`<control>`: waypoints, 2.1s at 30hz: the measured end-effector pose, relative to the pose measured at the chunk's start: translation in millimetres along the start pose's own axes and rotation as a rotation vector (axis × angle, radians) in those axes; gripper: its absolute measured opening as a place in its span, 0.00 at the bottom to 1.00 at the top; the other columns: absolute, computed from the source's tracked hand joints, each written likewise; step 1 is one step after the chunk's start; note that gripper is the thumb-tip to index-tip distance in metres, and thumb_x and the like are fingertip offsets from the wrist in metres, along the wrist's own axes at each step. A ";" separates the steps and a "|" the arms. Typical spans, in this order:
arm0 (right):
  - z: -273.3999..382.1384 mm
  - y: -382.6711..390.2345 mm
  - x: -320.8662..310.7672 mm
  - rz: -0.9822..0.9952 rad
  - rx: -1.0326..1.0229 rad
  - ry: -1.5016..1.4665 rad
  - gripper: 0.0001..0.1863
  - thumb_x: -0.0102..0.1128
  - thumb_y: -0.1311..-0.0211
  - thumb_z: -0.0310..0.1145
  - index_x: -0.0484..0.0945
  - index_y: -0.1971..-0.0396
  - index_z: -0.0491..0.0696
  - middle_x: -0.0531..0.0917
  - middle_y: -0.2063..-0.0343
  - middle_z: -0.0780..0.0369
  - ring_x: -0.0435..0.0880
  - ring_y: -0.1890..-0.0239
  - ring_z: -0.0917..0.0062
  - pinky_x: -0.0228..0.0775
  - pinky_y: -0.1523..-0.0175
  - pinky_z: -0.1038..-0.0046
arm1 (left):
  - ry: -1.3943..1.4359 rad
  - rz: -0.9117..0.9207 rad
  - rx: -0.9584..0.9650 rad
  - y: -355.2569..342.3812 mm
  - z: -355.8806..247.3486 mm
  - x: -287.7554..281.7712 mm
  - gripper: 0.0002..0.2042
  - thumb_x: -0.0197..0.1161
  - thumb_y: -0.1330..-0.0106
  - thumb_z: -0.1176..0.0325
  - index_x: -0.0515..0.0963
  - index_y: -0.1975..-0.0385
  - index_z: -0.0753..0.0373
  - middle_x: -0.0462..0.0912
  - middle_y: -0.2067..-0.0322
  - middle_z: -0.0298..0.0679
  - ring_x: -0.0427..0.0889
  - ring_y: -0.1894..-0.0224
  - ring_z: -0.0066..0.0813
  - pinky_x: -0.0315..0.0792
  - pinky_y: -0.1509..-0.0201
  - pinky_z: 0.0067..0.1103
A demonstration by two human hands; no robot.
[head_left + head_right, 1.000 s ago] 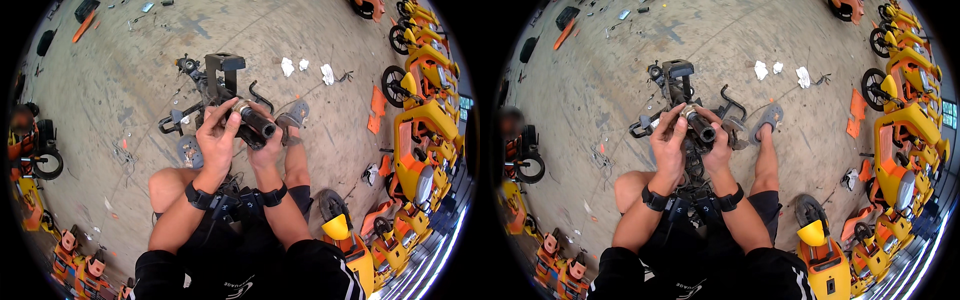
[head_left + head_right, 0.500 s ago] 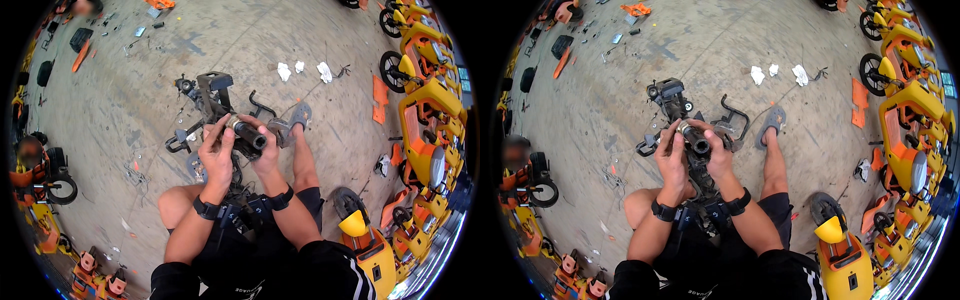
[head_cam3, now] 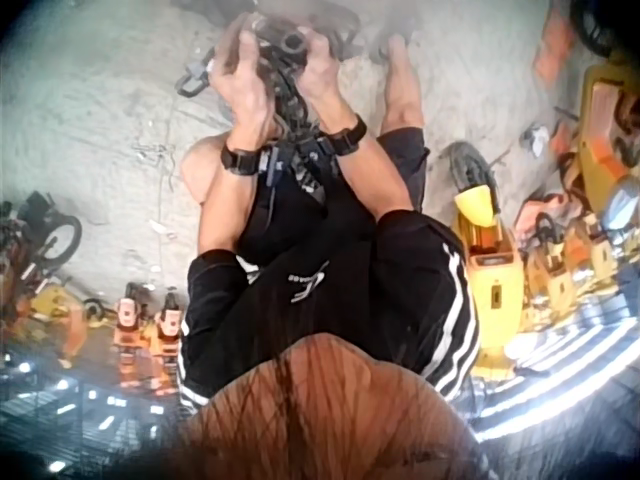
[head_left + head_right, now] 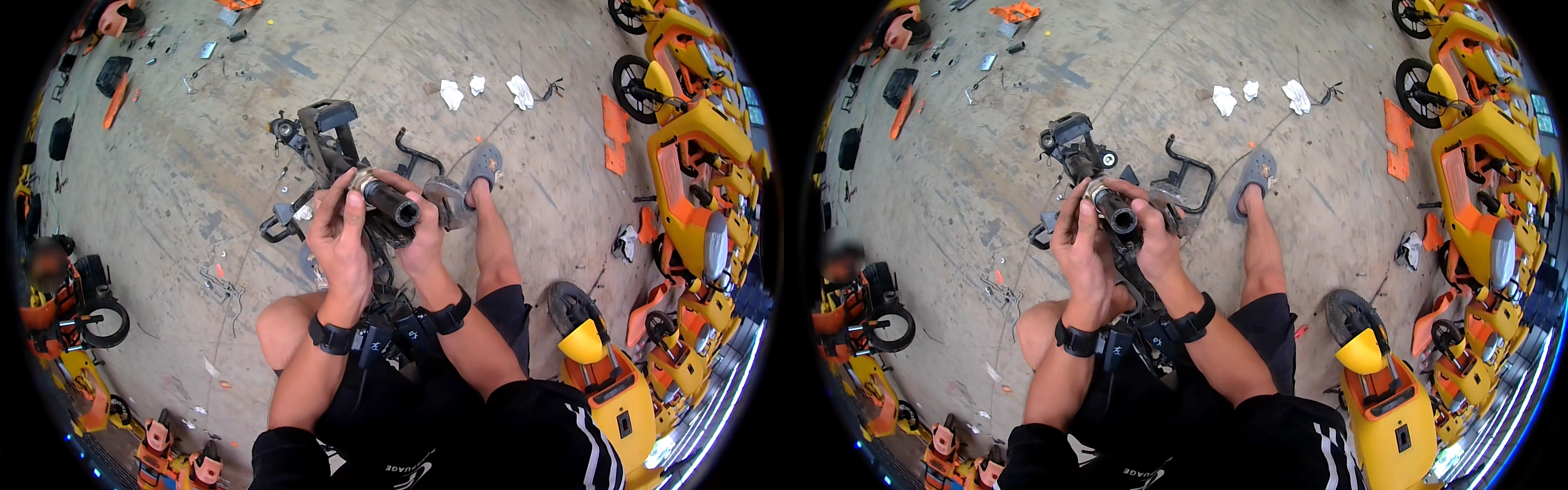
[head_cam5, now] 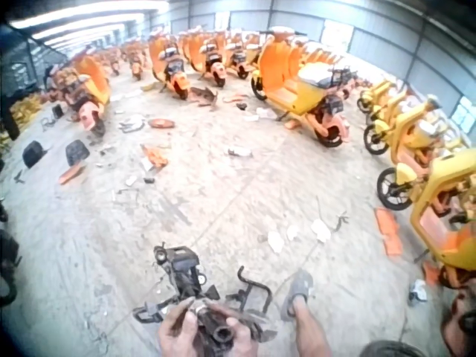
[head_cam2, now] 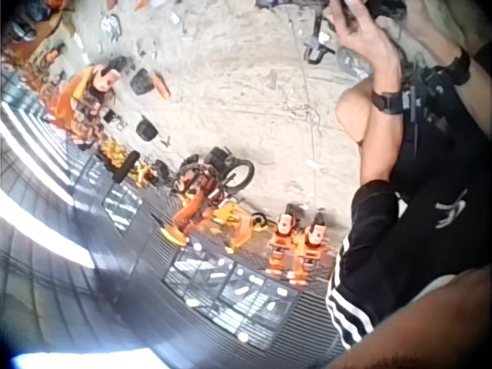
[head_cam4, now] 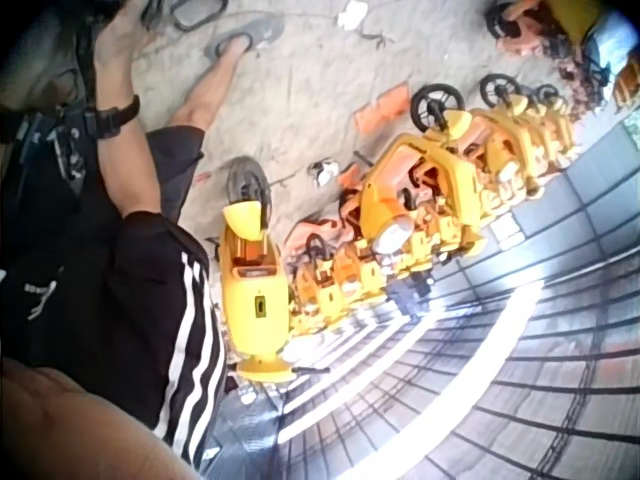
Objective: The person assembles or repairs a motorcycle steering column assembly by hand, using an adjustable wrench to tighten components and adjusting a metal collar around the shaft.
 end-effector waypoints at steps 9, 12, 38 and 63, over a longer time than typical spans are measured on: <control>8.1 -1.7 1.9 0.017 0.008 -0.018 0.21 0.46 0.37 0.37 0.76 0.54 0.36 0.81 0.59 0.60 0.78 0.60 0.81 0.69 0.53 0.80 | 0.025 0.039 -0.033 -3.8 3.5 -1.3 0.16 0.53 0.32 0.69 0.70 0.48 0.72 0.76 0.53 0.42 0.75 0.52 0.27 0.68 0.48 0.21; 11.7 2.2 -8.2 -0.025 0.017 0.109 0.24 0.46 0.36 0.41 0.74 0.51 0.35 0.69 0.80 0.72 0.63 0.79 0.91 0.57 0.74 0.83 | 0.134 0.029 -0.068 -4.8 4.5 -1.1 0.17 0.51 0.30 0.67 0.70 0.47 0.71 0.77 0.53 0.42 0.76 0.52 0.26 0.68 0.49 0.20; 47.7 248.1 -242.1 -0.548 0.283 -0.671 0.18 0.46 0.39 0.42 0.76 0.61 0.43 0.56 0.89 0.74 0.55 0.88 0.86 0.51 0.80 0.82 | 0.213 -0.013 -0.285 30.3 22.8 -38.5 0.14 0.50 0.32 0.72 0.68 0.47 0.66 0.70 0.72 0.31 0.67 0.71 0.20 0.65 0.66 0.18; 31.4 230.6 -246.0 -0.490 0.271 -0.704 0.11 0.45 0.35 0.39 0.73 0.68 0.48 0.56 0.87 0.73 0.54 0.86 0.86 0.50 0.79 0.81 | -0.091 0.079 -0.614 69.2 132.4 -87.4 0.08 0.55 0.33 0.64 0.70 0.74 0.57 0.66 0.83 0.28 0.63 0.80 0.21 0.61 0.72 0.22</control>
Point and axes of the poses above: each hand's wrist, its own y-axis away from the middle knuckle, its own x-axis out of the palm, z = x × y, the point moved 8 cm from there along -y, towards the middle knuckle
